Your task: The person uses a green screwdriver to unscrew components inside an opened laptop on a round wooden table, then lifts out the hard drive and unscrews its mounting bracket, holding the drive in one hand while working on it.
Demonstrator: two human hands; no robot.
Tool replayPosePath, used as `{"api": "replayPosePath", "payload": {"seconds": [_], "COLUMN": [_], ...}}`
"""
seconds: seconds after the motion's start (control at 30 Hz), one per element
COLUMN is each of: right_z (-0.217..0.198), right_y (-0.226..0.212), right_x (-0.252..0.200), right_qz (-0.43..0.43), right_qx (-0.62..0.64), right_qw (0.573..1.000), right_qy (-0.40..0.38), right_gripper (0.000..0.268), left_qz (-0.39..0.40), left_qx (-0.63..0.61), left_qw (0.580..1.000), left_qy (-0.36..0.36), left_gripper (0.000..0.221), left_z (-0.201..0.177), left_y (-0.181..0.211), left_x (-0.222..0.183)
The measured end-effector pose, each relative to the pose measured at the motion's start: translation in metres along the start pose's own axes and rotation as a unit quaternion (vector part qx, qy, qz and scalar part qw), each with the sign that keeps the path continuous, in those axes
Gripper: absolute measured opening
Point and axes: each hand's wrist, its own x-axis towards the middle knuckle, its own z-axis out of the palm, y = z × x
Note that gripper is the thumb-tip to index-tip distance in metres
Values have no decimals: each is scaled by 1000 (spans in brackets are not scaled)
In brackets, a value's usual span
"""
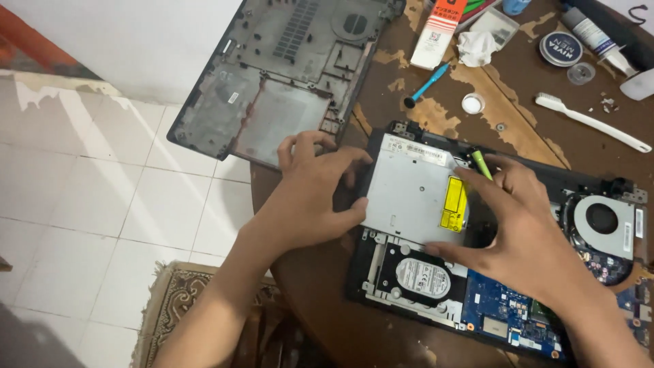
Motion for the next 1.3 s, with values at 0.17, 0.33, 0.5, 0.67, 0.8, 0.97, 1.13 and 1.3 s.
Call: {"api": "replayPosePath", "payload": {"seconds": [0.17,0.33,0.5,0.67,0.8,0.97,1.13,1.3], "right_z": [-1,-10,-7,-15,-17,-9,-6,-7], "right_y": [10,23,29,39,45,47,52,57], "right_x": [-12,-34,-55,-73,-84,-94,-109,-125], "right_qz": [-33,-16,-37,1,23,-13,9,47], "right_qx": [-78,-83,-63,-53,-52,-49,-79,-112], "right_qw": [996,996,997,998,998,998,995,990], "right_qy": [30,20,23,29,39,41,52,74], "right_gripper": [101,85,66,58,60,61,51,53], "left_qz": [10,50,52,52,80,38,-21,-37], "left_qx": [69,113,109,142,155,172,147,157], "left_qw": [997,991,993,988,983,984,988,986], "left_qy": [46,60,16,37,62,39,47,43], "left_gripper": [47,44,48,49,47,62,77,75], "left_z": [-1,2,4,21,25,23,31,29], "left_y": [-4,-6,-3,3,10,19,30,38], "left_x": [-4,-5,-2,-2,-1,-4,-8,-12]}}
